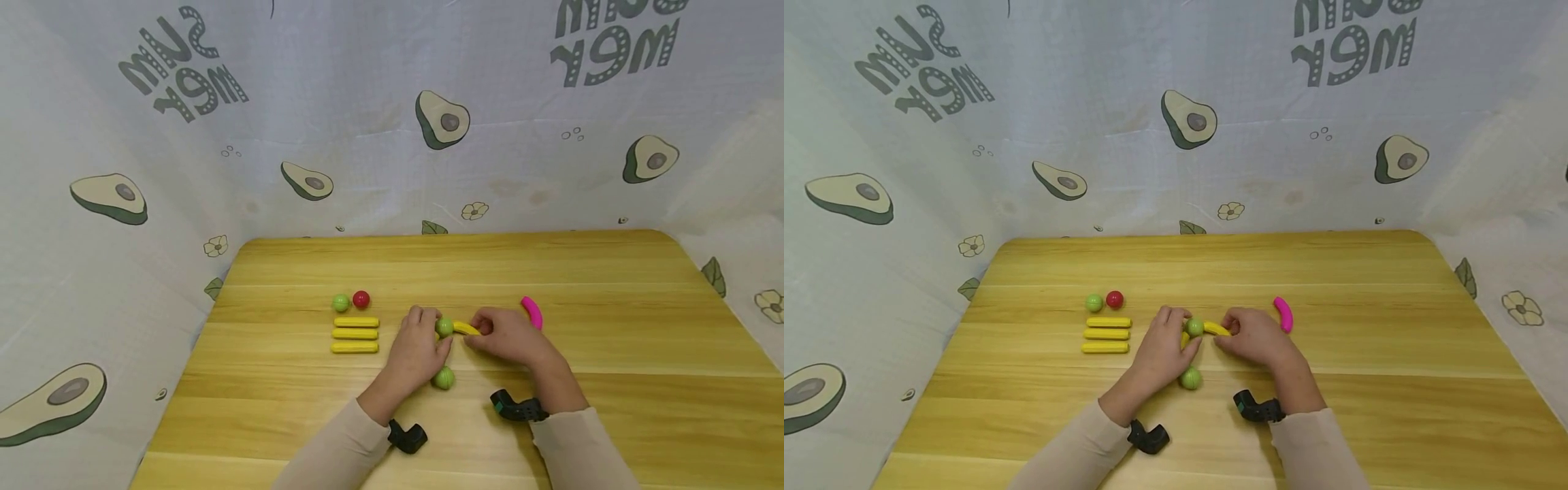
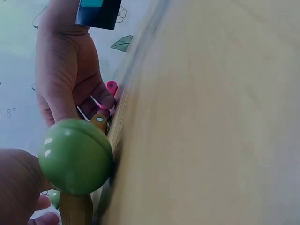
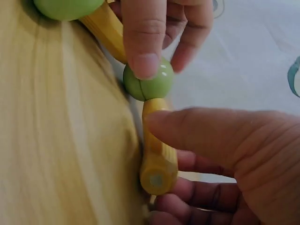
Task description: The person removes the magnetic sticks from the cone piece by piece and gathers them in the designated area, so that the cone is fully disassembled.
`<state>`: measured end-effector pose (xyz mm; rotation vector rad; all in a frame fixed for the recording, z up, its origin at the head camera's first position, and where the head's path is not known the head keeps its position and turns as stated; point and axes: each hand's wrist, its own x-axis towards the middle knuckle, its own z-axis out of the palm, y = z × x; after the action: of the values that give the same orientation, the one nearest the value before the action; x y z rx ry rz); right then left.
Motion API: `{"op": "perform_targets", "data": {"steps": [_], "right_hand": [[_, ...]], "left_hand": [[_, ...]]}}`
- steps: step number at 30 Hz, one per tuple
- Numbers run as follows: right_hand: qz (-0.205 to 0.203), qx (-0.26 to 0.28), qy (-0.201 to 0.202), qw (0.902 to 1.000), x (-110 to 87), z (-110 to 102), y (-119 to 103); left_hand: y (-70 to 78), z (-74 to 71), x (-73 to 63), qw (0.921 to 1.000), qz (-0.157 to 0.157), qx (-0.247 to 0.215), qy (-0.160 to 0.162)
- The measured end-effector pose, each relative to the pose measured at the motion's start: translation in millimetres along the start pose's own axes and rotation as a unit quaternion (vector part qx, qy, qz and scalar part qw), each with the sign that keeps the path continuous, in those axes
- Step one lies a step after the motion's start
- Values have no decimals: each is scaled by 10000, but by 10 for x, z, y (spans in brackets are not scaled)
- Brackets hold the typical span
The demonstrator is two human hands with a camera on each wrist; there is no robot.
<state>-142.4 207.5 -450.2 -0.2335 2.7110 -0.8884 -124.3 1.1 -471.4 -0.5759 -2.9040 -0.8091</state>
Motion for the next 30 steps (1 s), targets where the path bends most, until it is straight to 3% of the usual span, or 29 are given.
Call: {"op": "perform_targets", "data": {"steps": [5, 13, 21, 30], "right_hand": [[-124, -77, 130, 9998, 34, 41, -4], [-140, -225, 215, 9994, 35, 31, 22], [-328, -443, 513, 9972, 19, -24, -10], [-244, -778, 646, 9946, 1, -55, -85]], "left_hand": [[10, 48, 6, 9997, -217, -41, -44], [11, 84, 23, 9997, -148, 108, -139], [-28, 121, 30, 9997, 56, 241, 20], [-38, 109, 30, 9995, 27, 285, -116]]}}
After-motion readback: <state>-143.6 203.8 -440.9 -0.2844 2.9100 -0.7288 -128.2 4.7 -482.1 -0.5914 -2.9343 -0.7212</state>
